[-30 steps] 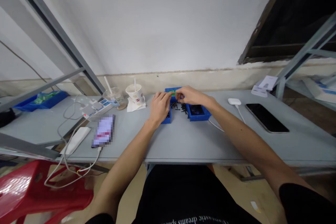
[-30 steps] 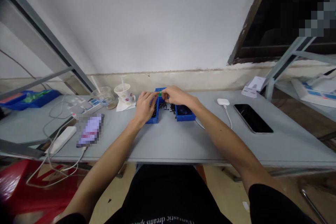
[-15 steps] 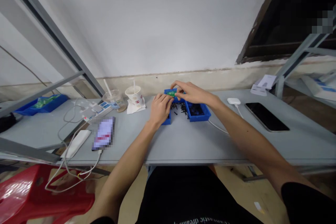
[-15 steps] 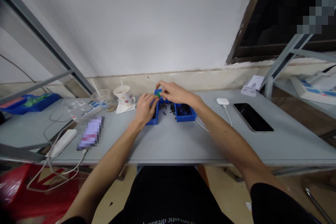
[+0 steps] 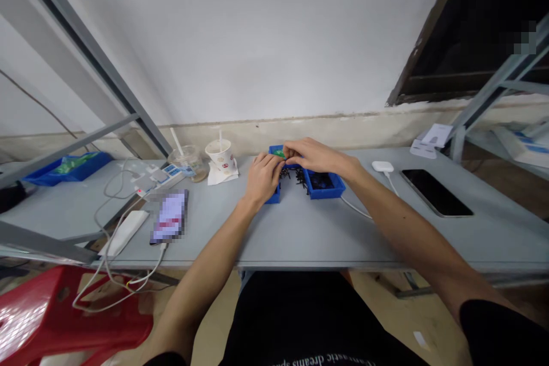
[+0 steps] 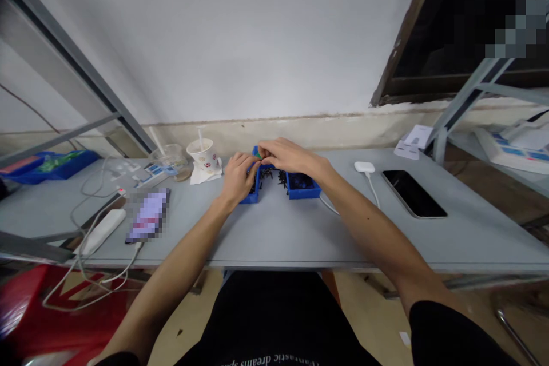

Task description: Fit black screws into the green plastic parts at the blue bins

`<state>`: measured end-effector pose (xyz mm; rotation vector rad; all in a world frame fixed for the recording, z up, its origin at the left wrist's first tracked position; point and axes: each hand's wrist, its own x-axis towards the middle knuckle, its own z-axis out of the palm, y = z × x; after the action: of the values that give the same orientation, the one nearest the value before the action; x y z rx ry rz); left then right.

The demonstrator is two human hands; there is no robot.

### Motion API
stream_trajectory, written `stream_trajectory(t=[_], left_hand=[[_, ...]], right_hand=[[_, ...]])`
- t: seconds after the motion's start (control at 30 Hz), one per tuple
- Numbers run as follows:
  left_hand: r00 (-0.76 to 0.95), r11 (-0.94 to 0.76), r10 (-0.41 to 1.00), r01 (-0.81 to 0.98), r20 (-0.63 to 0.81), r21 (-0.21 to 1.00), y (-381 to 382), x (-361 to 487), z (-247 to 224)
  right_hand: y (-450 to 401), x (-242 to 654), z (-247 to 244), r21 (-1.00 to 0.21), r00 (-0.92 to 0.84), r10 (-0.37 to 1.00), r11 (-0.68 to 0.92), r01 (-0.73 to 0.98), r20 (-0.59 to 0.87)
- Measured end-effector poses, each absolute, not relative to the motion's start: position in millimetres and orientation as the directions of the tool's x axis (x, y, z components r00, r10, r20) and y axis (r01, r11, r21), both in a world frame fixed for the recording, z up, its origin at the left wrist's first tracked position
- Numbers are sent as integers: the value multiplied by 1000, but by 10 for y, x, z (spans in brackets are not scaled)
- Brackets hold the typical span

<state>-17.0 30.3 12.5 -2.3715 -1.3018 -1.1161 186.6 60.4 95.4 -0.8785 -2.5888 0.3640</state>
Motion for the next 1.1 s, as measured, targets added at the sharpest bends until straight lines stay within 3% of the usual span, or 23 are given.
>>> stream_trajectory(t=[0.27,0.5,0.63,0.73,0.93,1.1], left_hand=[[338,-606,620,779,708,159,287,-155,129],[315,-605,624,774,716,187,273,-149,141],[316,-608,618,772,720,183,285,-158,133],[314,-600,625,778,714,183,289,-162,139],[310,-606,615,774,725,183,293,-164,142],[314,-616,618,763,720,197,305,-164,131]], right_hand=[[655,2022,1063,-249,-703,695,715,653,153],[808,2416,1165,-183,-523,852,512,839,-14],[832,2323,1098,-221,-605,795,599,770,44],[842,2123,913,-179,-666,745,661,728,44],[795,1766,506,-208,-779,620,753,624,-93],[705,1617,368,-119,-774,613,766,631,-159]])
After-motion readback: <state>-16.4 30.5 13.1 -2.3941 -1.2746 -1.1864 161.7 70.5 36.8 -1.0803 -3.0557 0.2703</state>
